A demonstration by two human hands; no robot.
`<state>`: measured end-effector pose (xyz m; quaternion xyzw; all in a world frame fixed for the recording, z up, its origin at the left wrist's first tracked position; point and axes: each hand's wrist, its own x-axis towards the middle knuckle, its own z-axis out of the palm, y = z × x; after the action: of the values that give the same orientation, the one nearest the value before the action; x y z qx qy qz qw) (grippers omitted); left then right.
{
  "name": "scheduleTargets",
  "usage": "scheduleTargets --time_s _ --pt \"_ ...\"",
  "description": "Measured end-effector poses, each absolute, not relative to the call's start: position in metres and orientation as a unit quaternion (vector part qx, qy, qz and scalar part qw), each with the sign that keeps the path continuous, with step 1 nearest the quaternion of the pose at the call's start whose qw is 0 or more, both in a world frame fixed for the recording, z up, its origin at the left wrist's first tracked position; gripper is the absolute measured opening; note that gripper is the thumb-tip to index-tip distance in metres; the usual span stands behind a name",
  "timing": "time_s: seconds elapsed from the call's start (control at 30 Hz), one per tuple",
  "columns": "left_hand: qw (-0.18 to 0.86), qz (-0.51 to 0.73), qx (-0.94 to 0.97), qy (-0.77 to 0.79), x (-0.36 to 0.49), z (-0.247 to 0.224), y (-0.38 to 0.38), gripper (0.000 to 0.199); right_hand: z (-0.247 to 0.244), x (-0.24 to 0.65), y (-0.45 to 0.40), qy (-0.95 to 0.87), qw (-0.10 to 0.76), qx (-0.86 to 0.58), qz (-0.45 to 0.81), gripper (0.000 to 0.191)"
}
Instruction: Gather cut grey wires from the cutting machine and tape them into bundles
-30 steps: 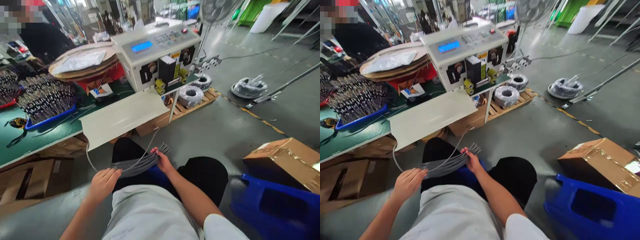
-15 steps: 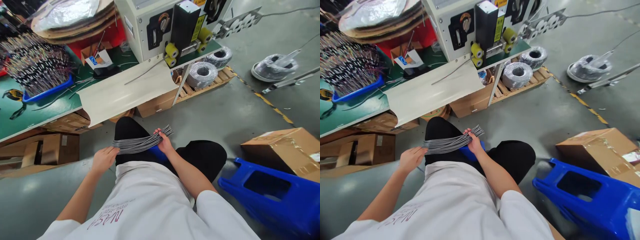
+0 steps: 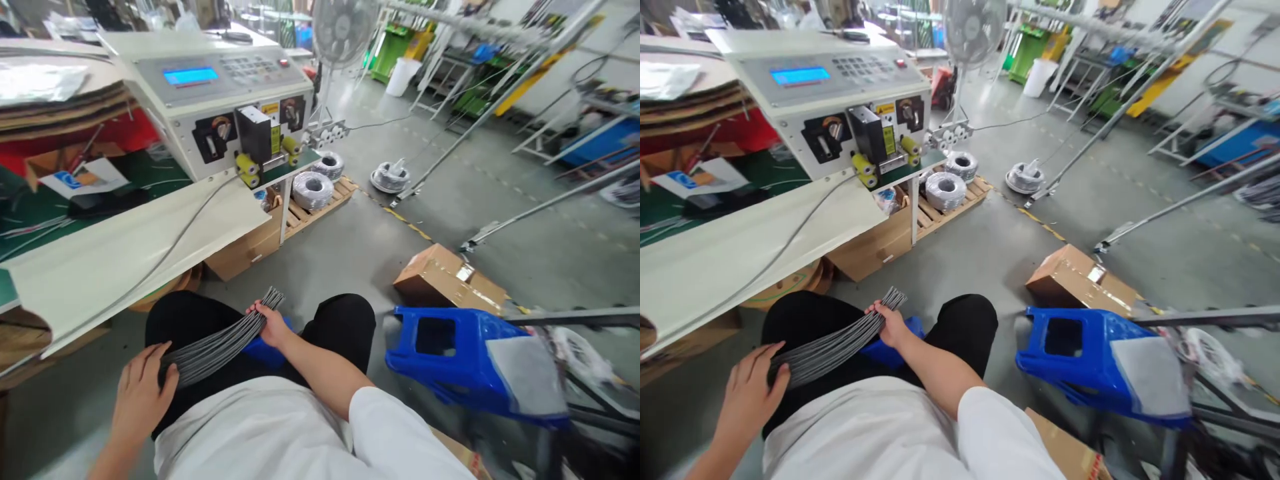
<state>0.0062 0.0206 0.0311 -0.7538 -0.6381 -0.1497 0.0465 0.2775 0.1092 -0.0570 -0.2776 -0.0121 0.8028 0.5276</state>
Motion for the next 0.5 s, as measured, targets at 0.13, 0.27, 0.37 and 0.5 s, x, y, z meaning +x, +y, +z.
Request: scheduleTargets --time_s 0.13,0.27,0.37,0.5 --pt "0.038 -0.117 -0.805 -0.580 0.036 0.025 0.034 0.042 -0.059 0.279 0.108 -0.012 0.531 -0.273 0.802 0.023" --pt "0.056 -0.116 -0.834 -0.536 0.044 0.020 0.046 0.042 -0.059 0.279 0.110 -0.002 0.534 -0.267 0.802 0.023" --pt "0.064 -0.149 -0.851 -0.499 0.049 0.030 0.058 0.049 -0.058 0.280 0.110 -0.003 0.528 -0.271 0.805 0.023" --pt "0.096 -0.201 -0.852 -0.474 0.060 0.070 0.086 0.065 -0.060 0.280 0.110 -0.008 0.526 -0.254 0.812 0.024"
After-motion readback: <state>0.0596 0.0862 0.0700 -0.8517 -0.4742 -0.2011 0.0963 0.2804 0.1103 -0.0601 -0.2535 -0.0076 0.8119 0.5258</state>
